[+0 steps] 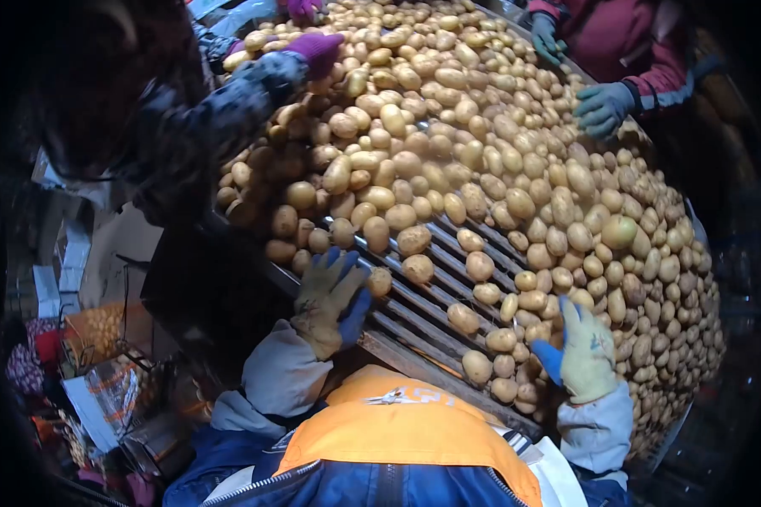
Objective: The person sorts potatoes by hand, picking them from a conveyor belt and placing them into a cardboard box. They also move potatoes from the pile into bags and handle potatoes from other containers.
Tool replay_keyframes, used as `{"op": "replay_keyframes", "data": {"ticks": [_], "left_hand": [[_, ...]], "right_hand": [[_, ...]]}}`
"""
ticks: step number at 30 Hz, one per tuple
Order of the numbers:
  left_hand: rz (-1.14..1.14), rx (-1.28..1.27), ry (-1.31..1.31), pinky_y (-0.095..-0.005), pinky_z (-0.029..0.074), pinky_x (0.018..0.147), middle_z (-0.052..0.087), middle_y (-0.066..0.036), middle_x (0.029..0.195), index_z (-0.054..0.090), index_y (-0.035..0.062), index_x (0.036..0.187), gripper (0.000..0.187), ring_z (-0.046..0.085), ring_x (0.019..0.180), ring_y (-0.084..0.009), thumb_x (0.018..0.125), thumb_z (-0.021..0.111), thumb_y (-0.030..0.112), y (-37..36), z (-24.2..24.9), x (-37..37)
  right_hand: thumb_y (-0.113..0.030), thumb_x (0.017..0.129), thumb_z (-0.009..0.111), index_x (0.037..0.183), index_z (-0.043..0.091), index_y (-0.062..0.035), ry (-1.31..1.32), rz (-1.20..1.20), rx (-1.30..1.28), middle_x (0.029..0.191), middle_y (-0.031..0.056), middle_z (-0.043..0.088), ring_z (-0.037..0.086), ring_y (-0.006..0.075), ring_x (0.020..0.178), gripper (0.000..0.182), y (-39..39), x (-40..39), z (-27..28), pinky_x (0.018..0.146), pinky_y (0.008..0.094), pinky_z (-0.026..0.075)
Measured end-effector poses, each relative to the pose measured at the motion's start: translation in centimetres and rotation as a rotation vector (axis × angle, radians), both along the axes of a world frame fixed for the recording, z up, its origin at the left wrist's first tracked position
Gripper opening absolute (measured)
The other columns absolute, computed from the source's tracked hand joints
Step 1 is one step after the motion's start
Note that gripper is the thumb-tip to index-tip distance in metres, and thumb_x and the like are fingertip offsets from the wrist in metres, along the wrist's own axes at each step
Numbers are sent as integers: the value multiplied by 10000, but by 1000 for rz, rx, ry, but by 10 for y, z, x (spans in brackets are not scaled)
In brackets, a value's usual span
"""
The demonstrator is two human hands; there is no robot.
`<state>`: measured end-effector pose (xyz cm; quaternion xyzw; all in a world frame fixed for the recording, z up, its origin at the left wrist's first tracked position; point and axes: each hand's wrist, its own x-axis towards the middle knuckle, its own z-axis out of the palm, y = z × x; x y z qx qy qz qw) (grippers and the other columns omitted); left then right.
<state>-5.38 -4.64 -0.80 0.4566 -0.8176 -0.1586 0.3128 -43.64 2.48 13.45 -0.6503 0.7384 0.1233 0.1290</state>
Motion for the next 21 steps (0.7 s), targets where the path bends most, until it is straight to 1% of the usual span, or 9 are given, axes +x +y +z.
{"op": "replay_keyframes", "data": {"ticks": [3, 4, 7, 9, 13, 15, 16, 18, 21], "left_hand": [[95, -89, 57, -624, 440, 1064, 664, -225, 1311, 692, 49, 1254, 394, 599, 1249, -494, 879, 784, 126, 0, -13, -2], [82, -62, 33, -624, 439, 1073, 669, -225, 1311, 694, 52, 1252, 397, 599, 1257, -492, 879, 791, 148, -1, -10, -2], [75, -36, 27, -621, 440, 1084, 675, -230, 1314, 699, 52, 1248, 407, 602, 1265, -491, 879, 802, 190, -4, -4, -2], [62, -30, 49, -619, 442, 1086, 676, -235, 1318, 700, 48, 1246, 415, 604, 1265, -493, 879, 806, 210, -1, -7, -4], [87, -27, 6, -615, 449, 1073, 678, -240, 1324, 702, 43, 1249, 429, 620, 1234, -493, 875, 805, 226, -2, -4, -3], [56, 8, 35, -607, 444, 1072, 681, -214, 1319, 700, 56, 1255, 413, 611, 1237, -476, 879, 791, 203, -3, -1, -1], [74, 9, 24, -607, 444, 1072, 681, -214, 1319, 700, 56, 1255, 413, 611, 1237, -476, 879, 791, 203, -2, -3, 0], [68, -45, 51, -592, 445, 1065, 673, -210, 1297, 691, 48, 1244, 392, 601, 1236, -469, 884, 776, 176, 1, -7, -1], [53, -29, 74, -598, 441, 1054, 657, -197, 1296, 685, 47, 1229, 372, 594, 1230, -471, 884, 768, 159, 7, -7, -1]], "right_hand": [[-364, 661, 968, 1575, 414, 11, 135, 103, 42, 1357, 271, 601, 562, 477, 1235, 1132, 50, -28, -31, 1067, 533, 476], [-366, 697, 932, 1568, 440, -16, 62, 112, -4, 1248, 232, 616, 579, 445, 1189, 1060, 46, -21, -42, 1014, 538, 492], [-354, 765, 857, 1572, 454, -75, 121, 125, 49, 1264, 216, 603, 574, 431, 1180, 945, 27, 6, -56, 1004, 538, 494], [-353, 809, 791, 1558, 477, -109, -15, 182, -1, 1298, 201, 597, 592, 426, 1185, 848, 8, 35, -44, 960, 544, 510], [-229, 861, 759, 1481, 549, -111, -271, 325, -270, 1287, 180, 614, 659, 407, 1076, 665, -43, 81, -94, 838, 517, 552], [-207, 863, 761, 1487, 544, -95, -477, 351, -262, 1225, 197, 638, 651, 420, 1047, 670, -81, 101, -113, 842, 525, 546], [-195, 881, 758, 1513, 524, -72, -482, 490, -418, 1276, 216, 651, 658, 413, 1120, 685, -98, 106, -126, 903, 489, 561], [-198, 911, 757, 1534, 513, -50, -828, 404, -456, 1362, 235, 647, 664, 408, 1198, 685, -120, 123, -110, 983, 456, 564], [-219, 933, 768, 1512, 545, -31, -729, 337, -397, 1347, 246, 672, 684, 413, 1200, 648, -117, 95, -82, 1031, 453, 556]]}}
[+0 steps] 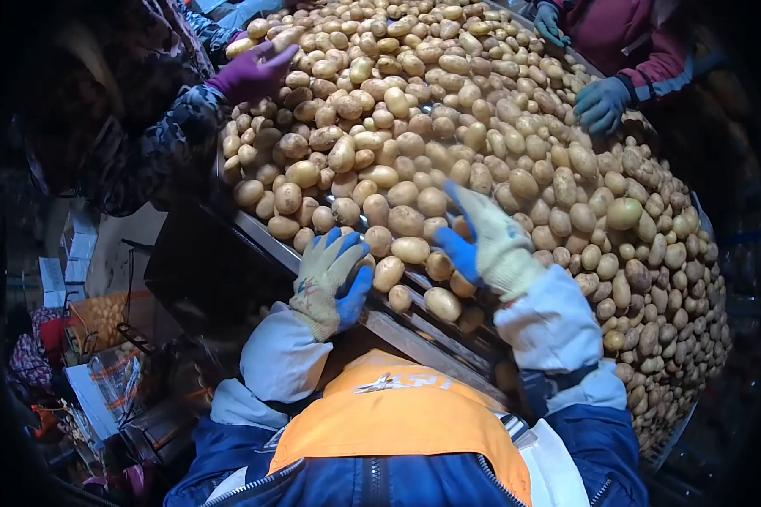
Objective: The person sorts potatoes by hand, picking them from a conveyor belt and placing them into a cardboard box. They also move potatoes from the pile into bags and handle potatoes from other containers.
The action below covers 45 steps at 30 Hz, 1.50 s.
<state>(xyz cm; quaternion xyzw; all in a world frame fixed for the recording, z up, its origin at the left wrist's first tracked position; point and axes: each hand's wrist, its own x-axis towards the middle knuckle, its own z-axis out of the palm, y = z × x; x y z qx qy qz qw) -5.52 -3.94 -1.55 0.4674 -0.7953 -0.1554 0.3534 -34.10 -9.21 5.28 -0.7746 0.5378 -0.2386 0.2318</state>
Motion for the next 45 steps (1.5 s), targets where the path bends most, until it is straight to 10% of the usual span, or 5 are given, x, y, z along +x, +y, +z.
{"op": "replay_keyframes", "data": {"ticks": [8, 21, 31, 39, 45], "left_hand": [[-243, 18, -136, -696, 335, 1177, 626, -194, 1420, 712, 128, 1252, 390, 493, 1416, -499, 882, 791, 224, 18, 13, -23], [-13, 32, 14, -634, 448, 1101, 728, -151, 1248, 781, 101, 1084, 183, 653, 1229, -449, 910, 780, 158, 27, 25, -4], [-202, 14, 123, -596, 490, 1062, 739, -146, 1194, 770, 114, 1077, 218, 663, 1180, -429, 859, 789, 106, 58, 10, -14], [-169, 45, 138, -603, 451, 1141, 763, -91, 1173, 787, 115, 1043, 184, 682, 1184, -354, 865, 814, 152, 64, 0, -5], [-222, 81, 174, -593, 453, 1144, 768, -96, 1139, 789, 103, 1033, 178, 689, 1166, -355, 857, 812, 121, 61, 10, 0]], "right_hand": [[-243, 920, 789, 1409, 629, -56, 428, -182, 464, 1175, 190, 717, 705, 373, 1060, 548, 106, -66, 26, 919, 450, 570], [-277, 861, 827, 1444, 581, -72, 493, -16, 133, 1176, 242, 707, 687, 440, 1062, 666, 47, -17, -33, 947, 517, 548], [-454, 897, 855, 1533, 510, 17, -589, -74, 648, 1369, 218, 676, 699, 277, 1202, 863, 30, 25, 14, 1013, 385, 570], [-313, 910, 760, 1195, 639, -38, 641, 450, 212, 1025, 132, 720, 718, 373, 922, 415, 66, 4, 22, 766, 489, 550], [-317, 898, 768, 1357, 582, -38, 633, 369, 221, 1139, 201, 699, 709, 383, 1042, 569, 70, -6, -10, 890, 513, 545]]}}
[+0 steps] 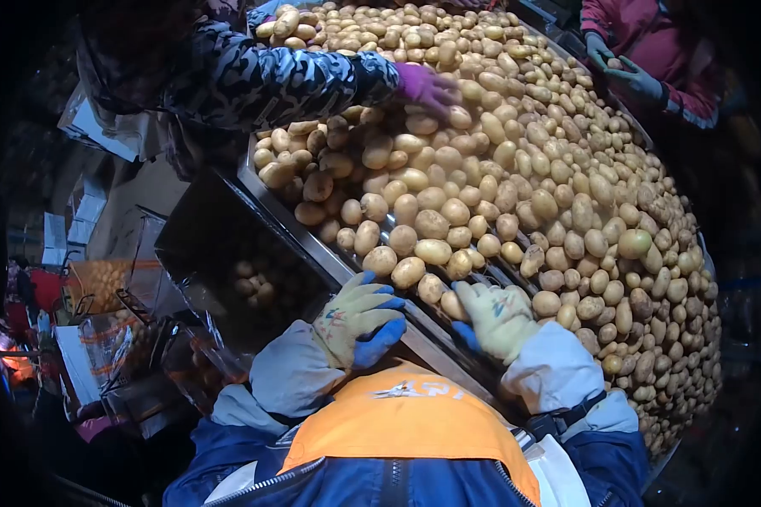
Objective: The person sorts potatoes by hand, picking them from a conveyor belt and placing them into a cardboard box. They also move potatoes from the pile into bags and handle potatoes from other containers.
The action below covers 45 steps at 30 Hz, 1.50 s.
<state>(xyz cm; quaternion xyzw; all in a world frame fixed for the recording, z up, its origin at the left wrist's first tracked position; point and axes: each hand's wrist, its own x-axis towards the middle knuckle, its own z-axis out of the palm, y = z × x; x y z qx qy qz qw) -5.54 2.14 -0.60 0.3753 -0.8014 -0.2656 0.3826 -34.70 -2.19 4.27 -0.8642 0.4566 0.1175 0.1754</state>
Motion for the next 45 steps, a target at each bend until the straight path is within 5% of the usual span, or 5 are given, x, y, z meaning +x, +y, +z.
{"op": "replay_keyframes", "data": {"ticks": [8, 16, 34, 36, 45], "left_hand": [[5, 334, -229, -518, 492, 643, 684, -134, 691, 720, 98, 684, 451, 649, 635, -395, 1035, 600, 354, 0, 29, 47], [-80, 445, -291, -518, 466, 610, 636, -146, 649, 683, 98, 633, 424, 623, 601, -378, 1009, 689, 294, 12, 7, 29], [-61, 176, 60, -460, 562, 768, 747, -157, 965, 784, 65, 893, 171, 706, 899, -370, 929, 760, 231, -8, 21, 12], [-25, 140, 102, -470, 555, 778, 730, -177, 1003, 766, 47, 931, 165, 698, 923, -392, 912, 760, 211, -15, 23, 9], [-91, -38, -259, -697, 351, 1131, 569, -209, 1461, 656, 107, 1371, 559, 471, 1380, -523, 880, 799, 333, -67, 20, -40]], "right_hand": [[-366, 892, 834, 1482, 580, -41, -471, -542, 536, 1256, 219, 738, 744, 363, 1119, 720, -36, 26, 31, 967, 441, 576], [-111, 956, 611, 1381, 597, -70, -305, 340, -67, 1101, 207, 708, 707, 391, 964, 427, -79, 117, -9, 809, 518, 545], [-499, 1004, 671, 1410, 639, -107, -449, -458, 528, 1177, 207, 759, 749, 367, 1057, 565, -102, 137, 82, 922, 469, 569], [-505, 1012, 640, 1497, 591, -158, -235, -136, -346, 1422, 213, 655, 650, 370, 1286, 598, -142, 85, 10, 1077, 512, 491], [-322, 927, 726, 1396, 653, -134, -301, 47, -158, 1464, 255, 577, 569, 468, 1319, 511, -30, -5, -4, 1133, 612, 388]]}}
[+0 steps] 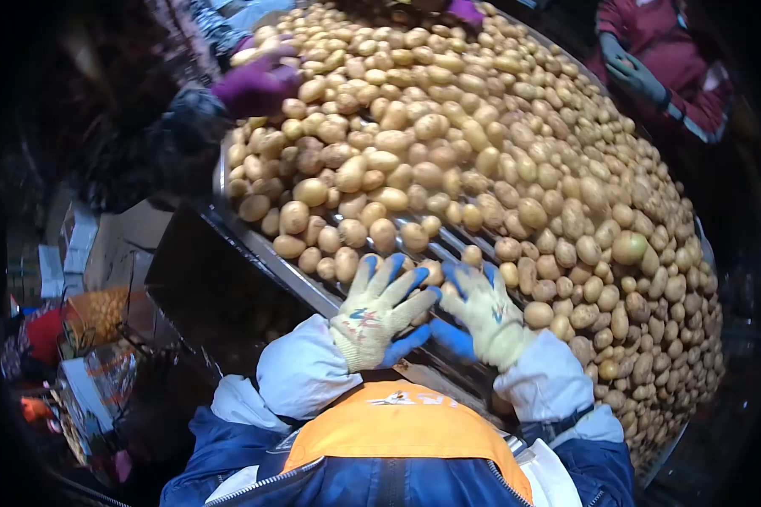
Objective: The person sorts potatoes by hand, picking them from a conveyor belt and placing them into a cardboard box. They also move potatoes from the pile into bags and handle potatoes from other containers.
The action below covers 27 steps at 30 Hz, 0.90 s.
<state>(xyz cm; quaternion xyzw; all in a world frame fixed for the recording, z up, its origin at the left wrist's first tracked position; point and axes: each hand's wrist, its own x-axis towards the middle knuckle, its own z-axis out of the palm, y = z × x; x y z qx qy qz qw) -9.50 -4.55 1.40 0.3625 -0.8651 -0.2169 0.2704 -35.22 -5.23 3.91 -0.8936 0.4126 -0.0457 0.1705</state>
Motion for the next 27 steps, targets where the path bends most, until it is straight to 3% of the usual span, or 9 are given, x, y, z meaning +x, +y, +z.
{"op": "replay_keyframes", "data": {"ticks": [3, 5, 7, 9, 11, 16, 19, 25, 27], "left_hand": [[-166, 31, -155, -722, 283, 1165, 515, -198, 1505, 552, 126, 1512, 750, 448, 1399, -498, 847, 803, 367, -3, -3, -26], [-185, -56, -254, -731, 281, 1153, 527, -178, 1499, 568, 136, 1491, 717, 450, 1395, -477, 823, 783, 283, -2, -19, -27], [-131, -62, -265, -730, 293, 1141, 514, -153, 1533, 614, 142, 1439, 678, 452, 1392, -456, 782, 762, 221, -9, -14, -24], [-71, -41, -344, -748, 270, 1147, 509, -123, 1561, 700, 209, 1325, 551, 430, 1421, -464, 778, 759, 202, -18, -11, -11], [39, 15, -389, -764, 239, 1171, 525, -116, 1549, 702, 253, 1318, 546, 424, 1461, -454, 779, 781, 215, -18, -13, 2], [69, 36, -309, -760, 212, 1201, 555, -108, 1521, 704, 265, 1310, 549, 477, 1465, -377, 772, 803, 222, -27, -12, 28], [207, 92, -338, -691, 264, 1212, 602, -95, 1466, 696, 254, 1329, 572, 519, 1423, -366, 772, 807, 178, -33, -13, 41], [321, -43, -128, -636, 354, 1172, 647, -145, 1376, 696, 143, 1292, 479, 562, 1348, -415, 826, 797, 177, -18, -30, 49], [303, -51, -15, -631, 378, 1147, 652, -163, 1365, 694, 110, 1277, 458, 572, 1322, -444, 838, 798, 189, -14, -20, 33]], "right_hand": [[-295, 899, 748, 1306, 684, -90, -50, -211, -79, 1449, 259, 580, 537, 466, 1350, 460, 33, -24, 19, 1132, 622, 378], [-288, 862, 782, 1292, 698, -85, -29, -503, -101, 1335, 249, 622, 670, 431, 1106, 482, 46, -45, 19, 952, 509, 530], [-273, 865, 784, 1328, 666, -52, 175, -489, 128, 1218, 230, 654, 700, 394, 1011, 526, 48, -49, 25, 852, 483, 565], [-260, 878, 782, 1354, 635, -32, 17, -478, 34, 1096, 208, 682, 705, 391, 998, 548, 53, -26, 24, 834, 491, 574], [-226, 895, 769, 1376, 619, -36, -142, -467, 276, 1153, 182, 678, 705, 388, 996, 539, 47, -10, 7, 804, 476, 585], [-147, 927, 712, 1367, 628, -48, -302, -15, 280, 1191, 209, 683, 705, 433, 993, 458, 13, 38, -7, 850, 494, 584], [-149, 929, 712, 1355, 637, -48, -476, -100, 208, 1205, 221, 692, 703, 440, 1015, 444, -3, 36, 18, 866, 496, 583], [-172, 936, 665, 1313, 653, -11, 54, -620, -310, 1097, 238, 719, 692, 460, 971, 410, -19, -69, -7, 860, 549, 554], [-154, 921, 656, 1354, 628, -7, 101, -556, -195, 1087, 228, 712, 677, 446, 967, 458, -24, -73, -18, 855, 565, 536]]}}
